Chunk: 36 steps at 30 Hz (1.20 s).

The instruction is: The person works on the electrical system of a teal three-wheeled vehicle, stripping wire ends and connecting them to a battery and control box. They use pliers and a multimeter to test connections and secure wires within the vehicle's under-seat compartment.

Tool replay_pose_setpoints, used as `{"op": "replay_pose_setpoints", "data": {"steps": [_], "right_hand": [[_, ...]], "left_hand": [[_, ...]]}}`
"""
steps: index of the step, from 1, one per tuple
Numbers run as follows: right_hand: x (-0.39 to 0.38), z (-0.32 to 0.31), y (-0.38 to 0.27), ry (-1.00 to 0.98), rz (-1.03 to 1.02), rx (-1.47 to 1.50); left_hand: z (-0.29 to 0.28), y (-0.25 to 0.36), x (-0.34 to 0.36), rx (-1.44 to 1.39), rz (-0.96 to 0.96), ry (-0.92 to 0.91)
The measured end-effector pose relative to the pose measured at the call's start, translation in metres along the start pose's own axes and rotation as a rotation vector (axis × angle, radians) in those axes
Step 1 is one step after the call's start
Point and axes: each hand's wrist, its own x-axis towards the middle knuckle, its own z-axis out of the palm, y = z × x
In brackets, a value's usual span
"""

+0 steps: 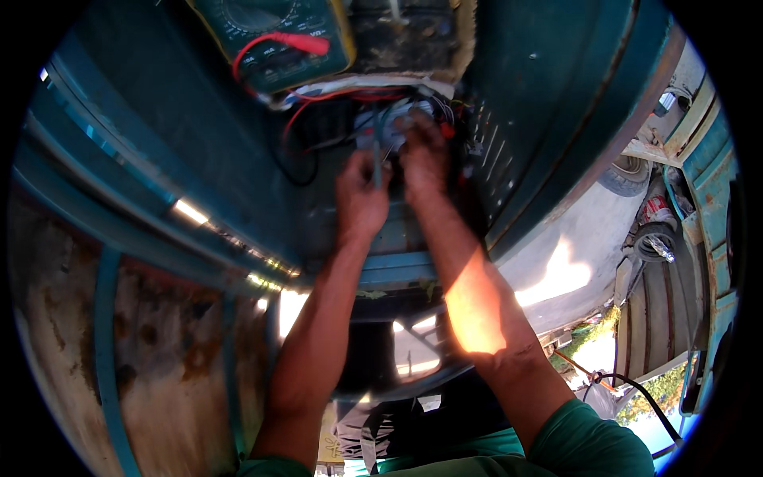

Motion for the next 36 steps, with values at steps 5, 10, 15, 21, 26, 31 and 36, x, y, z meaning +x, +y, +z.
{"op": "replay_pose_setpoints", "data": {"steps": [5, 10, 15, 21, 26, 31, 36], "right_hand": [[0.004, -0.007, 0.007, -0.012, -0.119, -0.063], [0.006, -0.005, 0.01, -0.026, -0.165, 0.011], [0.006, -0.004, 0.008, 0.028, -0.141, -0.072], [0.013, -0.007, 0.015, 0.058, -0.29, -0.177], [0.009, -0.003, 0.013, 0.076, -0.303, -0.094], [0.007, -0.004, 0.008, 0.041, -0.357, -0.1], [0.006, -0.013, 0.005, 0.074, -0.136, -0.118]], "left_hand": [[0.001, -0.001, -0.011, -0.19, -0.175, -0.008], [0.007, 0.003, -0.007, -0.295, -0.183, 0.01], [0.01, -0.008, 0.007, -0.331, -0.131, -0.017], [0.013, -0.003, 0.016, -0.218, -0.089, -0.027], [0.013, -0.001, 0.019, -0.241, -0.076, -0.039], [0.013, -0.002, 0.018, -0.344, -0.128, -0.049], [0.011, 0.006, 0.016, -0.384, -0.152, -0.072]]}}
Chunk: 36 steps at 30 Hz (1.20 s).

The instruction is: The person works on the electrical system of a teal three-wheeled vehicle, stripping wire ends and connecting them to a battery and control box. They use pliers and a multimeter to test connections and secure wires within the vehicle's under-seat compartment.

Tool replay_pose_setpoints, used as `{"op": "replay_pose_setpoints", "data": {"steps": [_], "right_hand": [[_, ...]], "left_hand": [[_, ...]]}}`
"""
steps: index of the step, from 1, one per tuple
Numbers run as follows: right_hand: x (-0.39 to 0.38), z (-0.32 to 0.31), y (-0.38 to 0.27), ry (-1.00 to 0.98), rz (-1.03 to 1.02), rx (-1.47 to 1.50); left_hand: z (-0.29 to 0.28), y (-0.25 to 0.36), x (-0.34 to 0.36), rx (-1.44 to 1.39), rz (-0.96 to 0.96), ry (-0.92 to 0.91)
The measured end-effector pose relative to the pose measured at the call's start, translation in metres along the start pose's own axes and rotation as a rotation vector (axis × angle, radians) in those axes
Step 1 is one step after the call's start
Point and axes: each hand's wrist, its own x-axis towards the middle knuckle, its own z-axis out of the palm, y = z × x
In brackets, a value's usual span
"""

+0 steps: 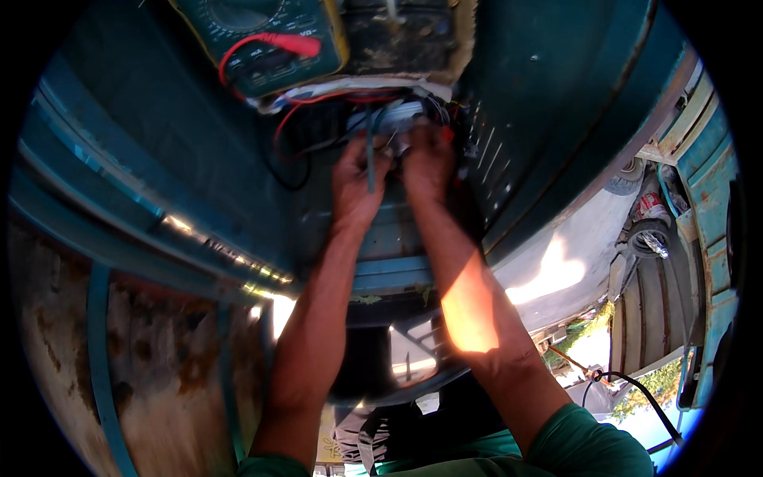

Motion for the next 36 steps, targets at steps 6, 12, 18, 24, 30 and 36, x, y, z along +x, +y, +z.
{"op": "replay_pose_setpoints", "data": {"steps": [6, 12, 18, 24, 30, 36], "right_hand": [[-0.006, 0.001, -0.012, 0.021, 0.222, 0.265], [-0.011, 0.013, -0.022, 0.109, 0.239, 0.39], [-0.008, 0.006, -0.017, 0.046, 0.202, 0.187], [-0.007, 0.009, -0.021, 0.072, 0.29, 0.281], [0.01, 0.008, 0.002, 0.005, 0.109, 0.144], [0.003, 0.02, -0.034, 0.045, 0.43, 0.53]], "left_hand": [[-0.004, -0.008, 0.004, 0.11, 0.08, -0.024], [-0.005, -0.011, 0.007, 0.145, 0.108, -0.04], [-0.006, -0.006, 0.008, 0.156, 0.146, -0.05], [-0.007, -0.004, 0.007, 0.146, 0.123, -0.055], [-0.004, -0.006, 0.014, 0.113, 0.11, -0.078], [-0.002, 0.004, 0.013, 0.075, 0.133, -0.1]]}}
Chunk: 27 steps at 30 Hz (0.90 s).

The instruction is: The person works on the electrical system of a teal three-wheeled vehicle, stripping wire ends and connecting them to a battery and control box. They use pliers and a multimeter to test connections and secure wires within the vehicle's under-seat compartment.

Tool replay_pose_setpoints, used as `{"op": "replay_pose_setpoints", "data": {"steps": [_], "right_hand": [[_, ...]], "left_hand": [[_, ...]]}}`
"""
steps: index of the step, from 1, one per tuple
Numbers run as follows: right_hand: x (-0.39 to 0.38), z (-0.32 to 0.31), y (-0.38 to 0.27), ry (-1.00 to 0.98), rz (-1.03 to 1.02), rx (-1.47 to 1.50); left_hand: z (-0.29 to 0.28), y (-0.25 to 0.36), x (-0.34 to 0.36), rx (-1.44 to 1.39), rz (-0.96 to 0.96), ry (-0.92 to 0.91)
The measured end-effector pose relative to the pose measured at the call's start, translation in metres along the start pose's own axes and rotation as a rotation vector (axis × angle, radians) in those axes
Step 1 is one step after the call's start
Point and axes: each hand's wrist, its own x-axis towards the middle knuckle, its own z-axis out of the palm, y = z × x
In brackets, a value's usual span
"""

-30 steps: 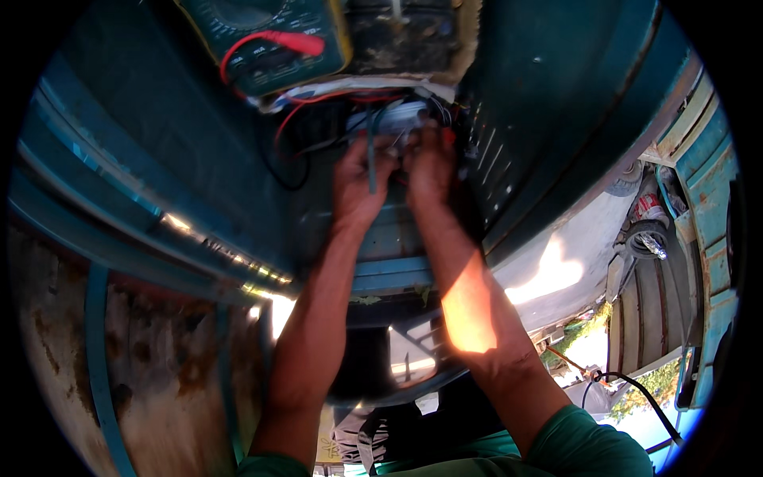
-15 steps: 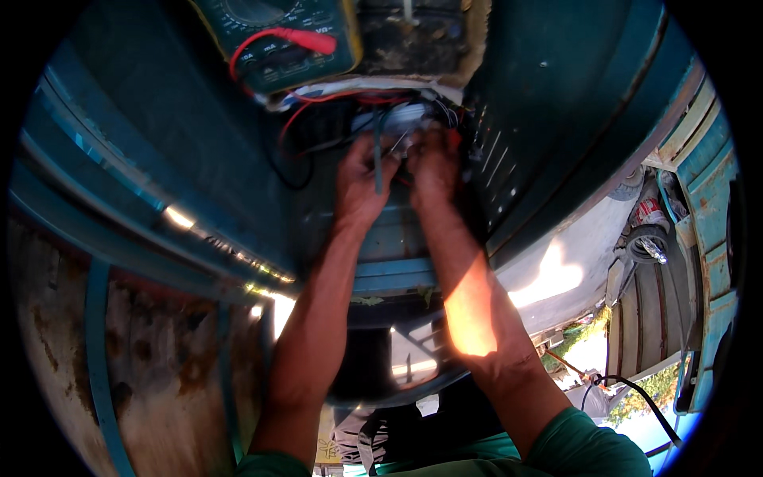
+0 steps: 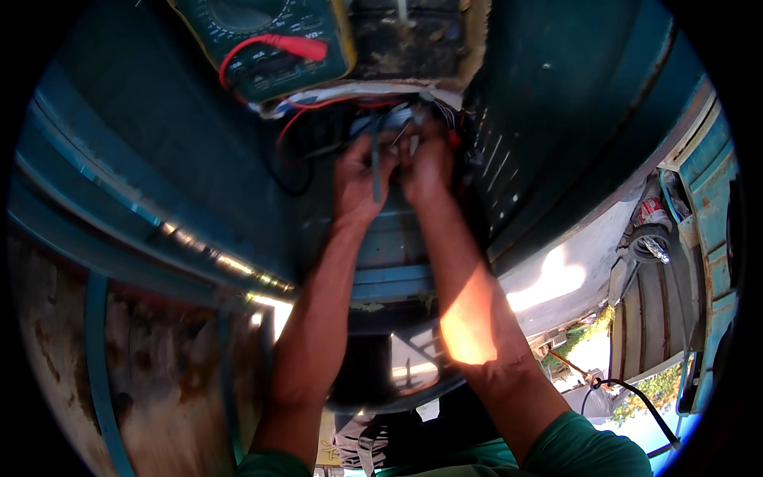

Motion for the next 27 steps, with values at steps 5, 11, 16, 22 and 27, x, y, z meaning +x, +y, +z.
{"op": "replay_pose_setpoints", "data": {"steps": [5, 11, 16, 22, 27], "right_hand": [[0.015, 0.001, 0.001, -0.047, 0.06, 0.082], [0.023, 0.006, 0.001, -0.004, 0.18, 0.147], [0.029, -0.001, 0.005, -0.121, 0.225, 0.161], [0.035, -0.003, 0.009, -0.241, 0.246, 0.172], [0.09, -0.026, 0.058, -0.182, -0.751, -0.45]], "left_hand": [[-0.001, -0.006, 0.004, 0.014, 0.04, -0.005], [-0.006, -0.01, 0.009, 0.001, -0.015, 0.003], [-0.005, -0.007, 0.014, -0.101, -0.05, -0.048], [-0.014, 0.01, 0.009, -0.148, -0.272, -0.048], [-0.013, 0.009, 0.001, 0.05, -0.205, 0.038]]}}
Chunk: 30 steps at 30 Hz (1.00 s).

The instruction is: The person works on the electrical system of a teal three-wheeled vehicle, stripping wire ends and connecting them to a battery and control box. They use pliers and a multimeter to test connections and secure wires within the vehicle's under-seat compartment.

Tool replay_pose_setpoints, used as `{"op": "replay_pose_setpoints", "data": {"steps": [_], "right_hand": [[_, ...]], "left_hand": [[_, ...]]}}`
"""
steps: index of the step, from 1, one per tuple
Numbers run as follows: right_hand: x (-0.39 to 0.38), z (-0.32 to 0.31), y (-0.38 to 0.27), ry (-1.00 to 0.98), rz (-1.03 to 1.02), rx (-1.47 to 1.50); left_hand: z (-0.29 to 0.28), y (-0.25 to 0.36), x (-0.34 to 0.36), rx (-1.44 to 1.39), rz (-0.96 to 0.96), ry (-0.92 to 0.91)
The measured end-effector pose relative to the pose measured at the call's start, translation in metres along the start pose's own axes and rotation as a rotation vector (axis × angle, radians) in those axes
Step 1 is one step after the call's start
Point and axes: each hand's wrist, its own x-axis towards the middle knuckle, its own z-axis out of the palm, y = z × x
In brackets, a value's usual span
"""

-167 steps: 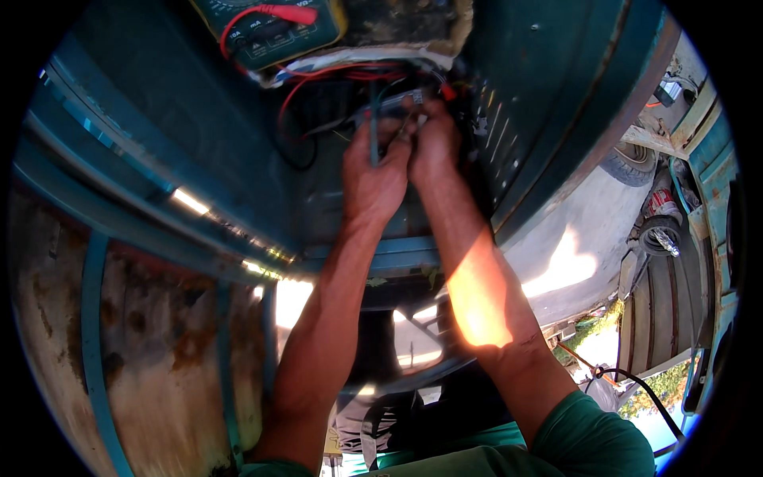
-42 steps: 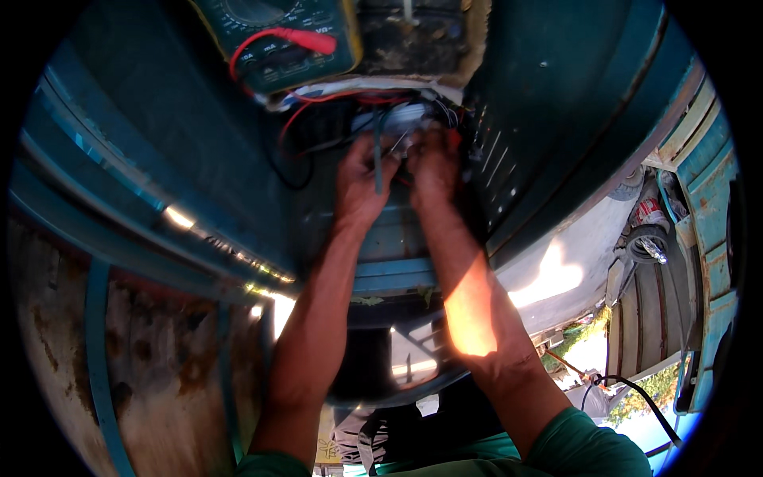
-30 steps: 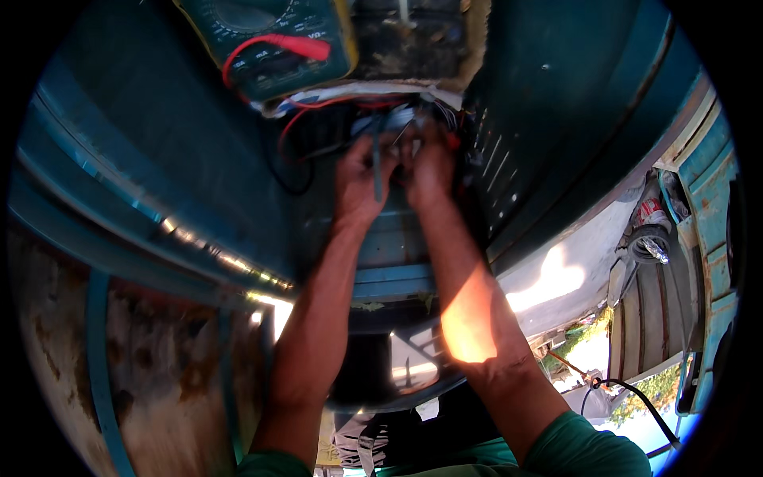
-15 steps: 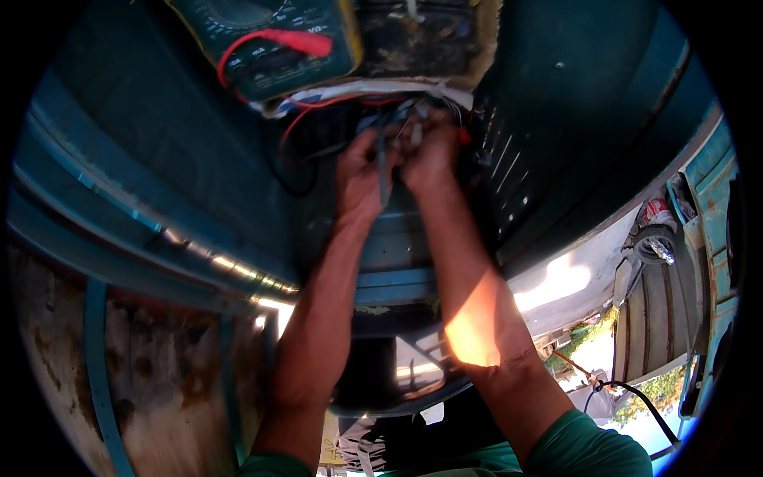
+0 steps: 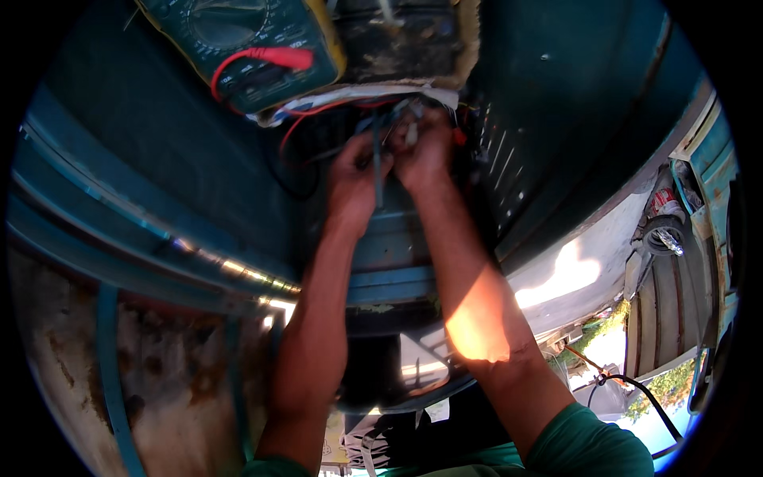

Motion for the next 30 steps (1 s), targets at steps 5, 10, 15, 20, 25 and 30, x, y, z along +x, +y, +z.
{"op": "replay_pose_setpoints", "data": {"steps": [5, 10, 15, 20, 25, 30], "right_hand": [[0.002, 0.004, -0.015, 0.131, 0.446, 0.569], [-0.002, 0.005, -0.061, 0.1, 0.789, 0.887], [-0.006, -0.007, -0.022, -0.054, 0.361, 0.543], [0.001, 0.003, -0.027, 0.026, 0.568, 0.817], [0.0, 0.005, -0.034, 0.05, 0.792, 1.161], [-0.005, 0.015, 0.01, 0.035, -0.173, 0.058]], "left_hand": [[-0.027, -0.007, -0.048, 0.131, 0.103, 0.205], [-0.02, 0.068, -0.071, 0.34, 0.347, 0.28], [0.007, 0.103, -0.046, 0.788, 0.528, 0.03], [0.022, 0.101, -0.011, 1.05, 0.461, -0.079], [0.019, 0.102, -0.002, 1.149, 0.393, -0.093], [0.025, 0.101, 0.001, 1.117, 0.394, -0.117]]}}
